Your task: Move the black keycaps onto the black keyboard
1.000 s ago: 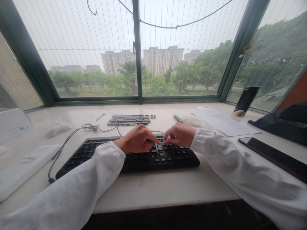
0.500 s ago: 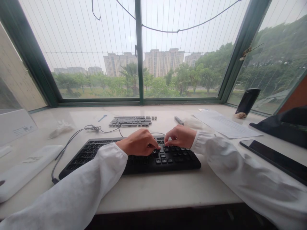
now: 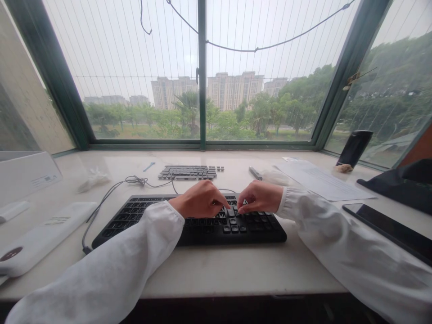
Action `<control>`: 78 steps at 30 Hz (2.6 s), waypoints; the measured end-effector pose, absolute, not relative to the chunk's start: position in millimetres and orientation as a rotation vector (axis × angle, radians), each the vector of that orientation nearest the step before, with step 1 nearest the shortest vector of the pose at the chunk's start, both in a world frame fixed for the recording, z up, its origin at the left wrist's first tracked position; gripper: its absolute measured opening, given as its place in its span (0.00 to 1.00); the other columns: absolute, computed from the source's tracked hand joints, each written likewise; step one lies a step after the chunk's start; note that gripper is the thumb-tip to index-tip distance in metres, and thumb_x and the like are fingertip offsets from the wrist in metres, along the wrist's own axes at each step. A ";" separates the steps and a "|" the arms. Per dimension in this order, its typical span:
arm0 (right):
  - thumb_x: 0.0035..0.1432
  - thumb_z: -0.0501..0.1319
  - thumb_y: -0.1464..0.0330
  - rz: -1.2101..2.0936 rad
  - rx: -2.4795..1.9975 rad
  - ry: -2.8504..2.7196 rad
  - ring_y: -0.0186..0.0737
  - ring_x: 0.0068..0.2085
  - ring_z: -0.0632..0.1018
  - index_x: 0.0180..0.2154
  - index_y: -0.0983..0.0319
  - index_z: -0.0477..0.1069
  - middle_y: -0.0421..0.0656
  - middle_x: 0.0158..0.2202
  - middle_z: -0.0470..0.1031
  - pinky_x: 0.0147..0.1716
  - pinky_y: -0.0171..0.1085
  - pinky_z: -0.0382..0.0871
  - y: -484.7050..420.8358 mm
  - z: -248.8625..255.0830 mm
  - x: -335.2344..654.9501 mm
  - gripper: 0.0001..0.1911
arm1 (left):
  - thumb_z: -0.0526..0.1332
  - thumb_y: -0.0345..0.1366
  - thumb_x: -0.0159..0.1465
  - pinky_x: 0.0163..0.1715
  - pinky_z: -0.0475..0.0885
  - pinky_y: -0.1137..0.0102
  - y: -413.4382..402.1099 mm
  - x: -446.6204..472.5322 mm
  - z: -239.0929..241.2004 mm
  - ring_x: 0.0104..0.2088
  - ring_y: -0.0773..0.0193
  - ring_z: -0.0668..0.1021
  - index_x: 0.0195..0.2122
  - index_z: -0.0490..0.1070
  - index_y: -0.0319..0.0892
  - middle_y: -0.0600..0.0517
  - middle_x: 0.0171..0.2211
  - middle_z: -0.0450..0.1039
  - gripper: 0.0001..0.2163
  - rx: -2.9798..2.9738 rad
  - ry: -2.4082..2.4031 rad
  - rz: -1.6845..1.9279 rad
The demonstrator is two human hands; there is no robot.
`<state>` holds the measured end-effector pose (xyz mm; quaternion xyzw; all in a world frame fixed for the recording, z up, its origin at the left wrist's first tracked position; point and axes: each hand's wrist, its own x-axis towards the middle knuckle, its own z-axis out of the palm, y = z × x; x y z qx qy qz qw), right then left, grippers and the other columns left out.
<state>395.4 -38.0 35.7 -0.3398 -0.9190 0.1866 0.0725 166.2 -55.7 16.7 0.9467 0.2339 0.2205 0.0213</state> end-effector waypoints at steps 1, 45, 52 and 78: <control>0.50 0.62 0.52 0.561 -1.021 -2.752 0.29 0.21 0.62 0.33 0.61 0.80 0.36 0.17 0.63 0.21 0.30 0.53 -36.8 34.6 395.6 0.20 | 0.56 0.23 0.51 0.23 0.64 0.78 -56.2 166.6 17.2 0.20 0.72 0.74 0.35 0.81 0.48 0.54 0.23 0.79 0.17 2.941 0.718 0.661; 0.49 0.62 0.51 0.606 -1.034 -2.707 0.27 0.20 0.60 0.33 0.63 0.80 0.35 0.16 0.60 0.20 0.30 0.50 -35.9 29.8 392.6 0.21 | 0.55 0.23 0.51 0.24 0.66 0.78 -55.9 167.3 16.2 0.21 0.71 0.75 0.34 0.81 0.48 0.55 0.22 0.78 0.18 2.931 0.746 0.796; 0.51 0.61 0.50 0.482 -1.098 -2.449 0.28 0.20 0.56 0.33 0.63 0.79 0.33 0.15 0.55 0.20 0.32 0.48 -24.9 29.7 398.1 0.23 | 0.55 0.25 0.53 0.28 0.70 0.76 -51.1 165.5 14.8 0.24 0.69 0.77 0.35 0.81 0.48 0.54 0.25 0.79 0.17 2.953 0.867 0.818; 0.53 0.62 0.55 -0.147 -1.703 -2.390 0.40 0.40 0.75 0.42 0.51 0.77 0.42 0.38 0.77 0.41 0.37 0.65 155.9 -4.1 355.3 0.16 | 0.54 0.28 0.57 0.37 0.74 0.64 -41.8 157.8 15.4 0.33 0.58 0.80 0.33 0.81 0.43 0.47 0.28 0.79 0.14 2.815 1.497 0.952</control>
